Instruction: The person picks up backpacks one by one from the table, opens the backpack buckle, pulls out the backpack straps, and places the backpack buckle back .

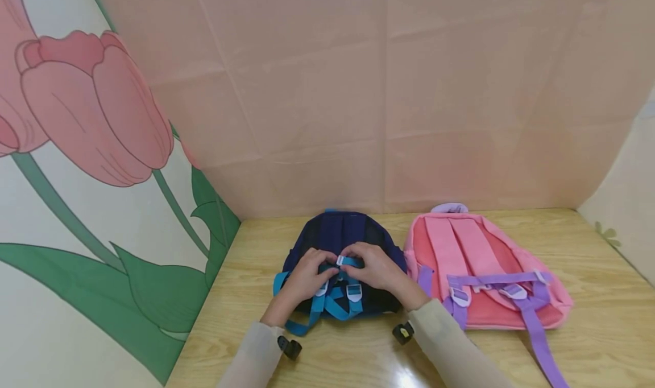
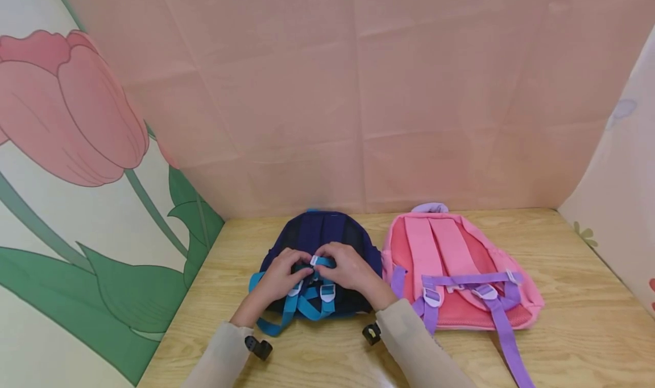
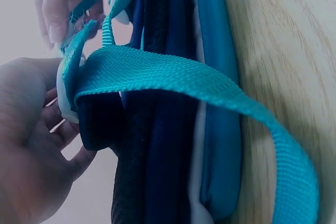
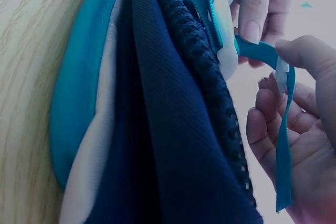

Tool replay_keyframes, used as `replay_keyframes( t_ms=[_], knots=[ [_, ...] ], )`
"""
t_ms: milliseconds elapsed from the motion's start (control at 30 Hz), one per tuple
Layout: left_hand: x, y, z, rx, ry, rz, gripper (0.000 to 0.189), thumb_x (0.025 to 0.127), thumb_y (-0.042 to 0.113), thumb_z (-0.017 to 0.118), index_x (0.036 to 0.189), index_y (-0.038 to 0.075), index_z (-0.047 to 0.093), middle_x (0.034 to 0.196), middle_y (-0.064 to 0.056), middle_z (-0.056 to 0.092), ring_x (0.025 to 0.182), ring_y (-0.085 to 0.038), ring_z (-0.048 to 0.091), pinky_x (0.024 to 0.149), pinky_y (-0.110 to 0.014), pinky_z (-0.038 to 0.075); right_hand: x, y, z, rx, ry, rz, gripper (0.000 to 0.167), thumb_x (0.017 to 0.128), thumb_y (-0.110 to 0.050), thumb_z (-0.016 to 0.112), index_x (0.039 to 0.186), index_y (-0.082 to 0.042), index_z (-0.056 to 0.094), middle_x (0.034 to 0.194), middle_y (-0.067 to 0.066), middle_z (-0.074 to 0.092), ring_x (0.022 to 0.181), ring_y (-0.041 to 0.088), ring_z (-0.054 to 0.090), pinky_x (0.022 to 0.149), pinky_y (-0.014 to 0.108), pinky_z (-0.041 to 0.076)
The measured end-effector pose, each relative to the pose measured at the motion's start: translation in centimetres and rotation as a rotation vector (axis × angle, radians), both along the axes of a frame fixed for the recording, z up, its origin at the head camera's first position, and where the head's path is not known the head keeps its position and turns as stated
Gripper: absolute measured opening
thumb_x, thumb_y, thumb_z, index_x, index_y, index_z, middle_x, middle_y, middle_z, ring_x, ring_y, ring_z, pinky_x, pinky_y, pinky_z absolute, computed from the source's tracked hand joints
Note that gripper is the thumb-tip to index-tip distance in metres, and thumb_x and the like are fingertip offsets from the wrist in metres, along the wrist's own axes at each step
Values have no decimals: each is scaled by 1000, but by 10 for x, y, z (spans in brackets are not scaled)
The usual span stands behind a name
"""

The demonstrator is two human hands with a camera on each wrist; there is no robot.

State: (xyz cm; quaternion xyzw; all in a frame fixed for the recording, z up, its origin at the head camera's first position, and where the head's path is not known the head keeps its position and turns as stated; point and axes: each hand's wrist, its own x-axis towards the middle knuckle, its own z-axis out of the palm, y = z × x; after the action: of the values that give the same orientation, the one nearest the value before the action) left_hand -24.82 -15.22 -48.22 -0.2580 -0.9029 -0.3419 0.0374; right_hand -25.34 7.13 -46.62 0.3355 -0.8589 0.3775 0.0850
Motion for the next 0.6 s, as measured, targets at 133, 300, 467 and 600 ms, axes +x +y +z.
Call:
replay_keyframes(
  t_ms=[133,300,467,600],
  knots=[
    [1,0,1,4,-4,1,21,99,25,68,119,17,70,114,3,67,104,-14,53,89,-35,49,1,-1,2,-4,-16,-17,22,89,-23,79,106,-11,72,94,-3,69,85,12,63,79,31,55],
    [1,0,1,10,3,-6,21,98,24,69,119,17,70,114,3,67,104,-14,54,89,-35,50,2,-1,2,-4,-14,-16,22,89,-22,80,105,-10,71,93,-2,68,83,11,62,78,29,55],
    [0,-1,0,16,20,-16,21,98,23,70,118,17,70,113,3,67,103,-14,54,89,-34,50,2,1,1,-6,2,6,21,88,-18,79,106,-9,71,94,0,69,83,13,62,78,30,55],
    [-1,-2,-2,21,31,-24,21,97,23,71,118,17,70,112,4,67,101,-14,55,88,-33,51,1,2,0,-6,5,15,21,88,-18,79,106,-9,71,94,-1,69,83,12,62,78,29,55]
  ],
)
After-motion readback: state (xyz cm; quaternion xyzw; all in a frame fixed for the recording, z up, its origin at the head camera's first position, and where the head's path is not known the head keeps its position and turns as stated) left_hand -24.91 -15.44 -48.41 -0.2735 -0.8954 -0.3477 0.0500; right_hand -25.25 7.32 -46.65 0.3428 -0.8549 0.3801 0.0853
